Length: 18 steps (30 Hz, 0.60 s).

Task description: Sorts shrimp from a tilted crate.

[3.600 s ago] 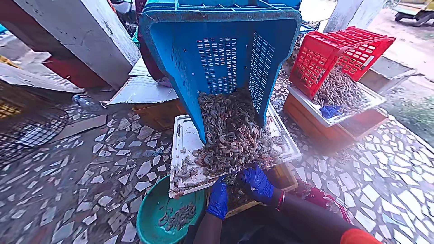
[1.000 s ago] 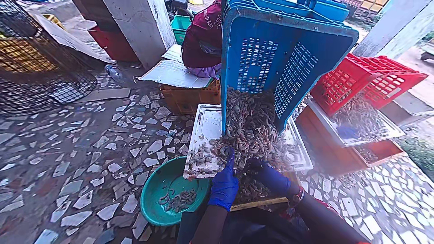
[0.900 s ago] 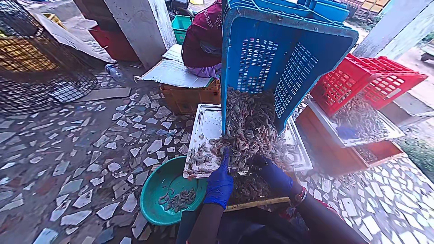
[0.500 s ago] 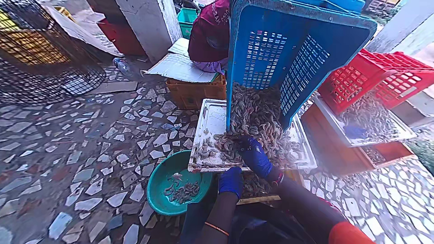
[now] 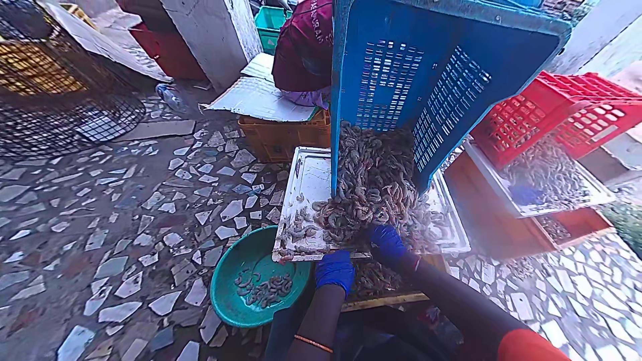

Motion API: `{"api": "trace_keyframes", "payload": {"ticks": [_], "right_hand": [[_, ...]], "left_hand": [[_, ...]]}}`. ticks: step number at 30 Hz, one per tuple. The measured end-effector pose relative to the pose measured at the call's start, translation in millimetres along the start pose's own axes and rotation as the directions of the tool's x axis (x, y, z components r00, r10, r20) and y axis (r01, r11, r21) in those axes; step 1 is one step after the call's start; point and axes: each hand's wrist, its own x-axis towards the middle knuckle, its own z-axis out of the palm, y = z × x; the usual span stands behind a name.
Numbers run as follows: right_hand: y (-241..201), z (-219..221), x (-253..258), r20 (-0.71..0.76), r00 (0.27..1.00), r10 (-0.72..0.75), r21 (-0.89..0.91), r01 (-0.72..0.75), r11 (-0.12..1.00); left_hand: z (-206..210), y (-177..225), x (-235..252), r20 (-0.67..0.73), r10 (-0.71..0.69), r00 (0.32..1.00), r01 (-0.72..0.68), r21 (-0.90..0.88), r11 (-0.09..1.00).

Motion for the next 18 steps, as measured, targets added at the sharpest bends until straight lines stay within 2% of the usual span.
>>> {"api": "trace_keyframes", "payload": {"ticks": [5, 8, 11, 15, 18], "right_hand": [[-6, 1, 0, 0.109, 0.993, 0.05, 0.038, -0.055, 0.998], [-7, 3, 3, 0.085, 0.992, 0.089, 0.12, -0.099, 0.988], [0, 7, 0, 0.035, 0.998, 0.054, 0.139, -0.059, 0.989], [0, 8, -2, 0.02, 0.999, 0.043, 0.148, -0.046, 0.988], [-10, 7, -2, 0.054, 0.996, 0.069, 0.167, -0.077, 0.983]], "left_hand": [[4, 16, -5, 0.075, 0.059, 0.995, -0.064, 0.066, 0.996], [8, 19, -8, 0.081, 0.02, 0.997, -0.031, 0.139, 0.99], [12, 11, -1, 0.013, 0.018, 1.0, -0.02, 0.216, 0.976], [3, 9, 0, -0.136, 0.028, 0.99, -0.012, 0.121, 0.993], [-1, 10, -8, -0.118, 0.022, 0.993, -0.023, -0.011, 1.0]]}}
